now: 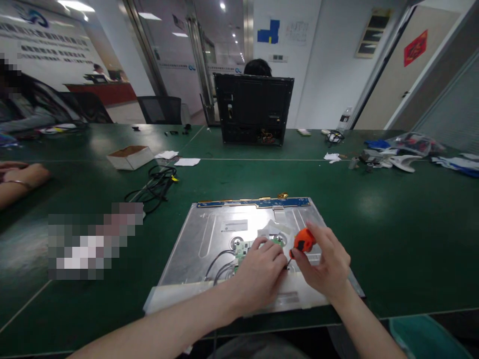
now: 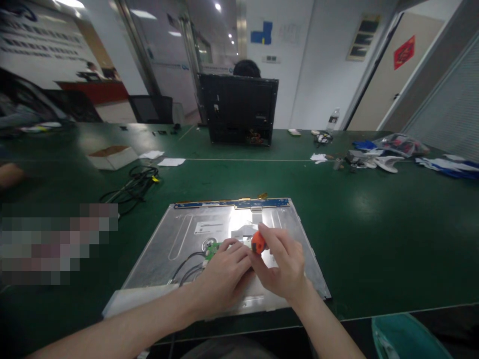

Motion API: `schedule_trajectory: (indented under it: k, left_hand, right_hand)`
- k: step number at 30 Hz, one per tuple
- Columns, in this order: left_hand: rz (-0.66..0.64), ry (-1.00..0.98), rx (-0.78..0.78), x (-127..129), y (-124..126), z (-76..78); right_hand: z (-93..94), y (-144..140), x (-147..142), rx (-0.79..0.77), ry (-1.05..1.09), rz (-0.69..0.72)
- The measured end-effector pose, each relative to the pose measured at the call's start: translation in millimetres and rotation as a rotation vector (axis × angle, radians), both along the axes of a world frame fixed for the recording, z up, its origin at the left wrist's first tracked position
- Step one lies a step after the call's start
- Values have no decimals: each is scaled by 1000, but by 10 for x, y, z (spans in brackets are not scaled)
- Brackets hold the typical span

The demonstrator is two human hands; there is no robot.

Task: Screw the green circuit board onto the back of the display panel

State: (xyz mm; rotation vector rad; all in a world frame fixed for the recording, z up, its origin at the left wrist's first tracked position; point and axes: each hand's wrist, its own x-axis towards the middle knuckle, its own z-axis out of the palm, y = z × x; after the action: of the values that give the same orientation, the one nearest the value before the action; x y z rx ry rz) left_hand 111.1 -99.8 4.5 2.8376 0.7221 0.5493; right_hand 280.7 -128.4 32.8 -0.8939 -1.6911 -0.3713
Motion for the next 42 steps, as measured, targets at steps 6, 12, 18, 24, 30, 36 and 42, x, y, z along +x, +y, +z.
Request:
schedule_trajectory:
  k: [6,12,18,24,30,36,42]
  left_hand:
    - [-10,0,-19,4,5,5]
    - [1,6,-5,7,-9,22]
    - [-9,11,-13,14,4,0]
    - [-17,2,7,19,12,-23]
    - [-13,4,30,28,12,-38]
    - [-8,0,70,15,14,-62]
    - [-5,7,77,15,13,-65]
  right_hand:
    - [-89,5,21,-22,60,102]
    - [-121,31,16,-21,88,145]
    - [-161,11,13,-89,150,224]
    - [-105,1,30,-64,76,146]
    - [-71,-15,26,-106,42,196]
    - [-59,9,13,19,42,168]
    - [21,-9,-14,69,-17,59]
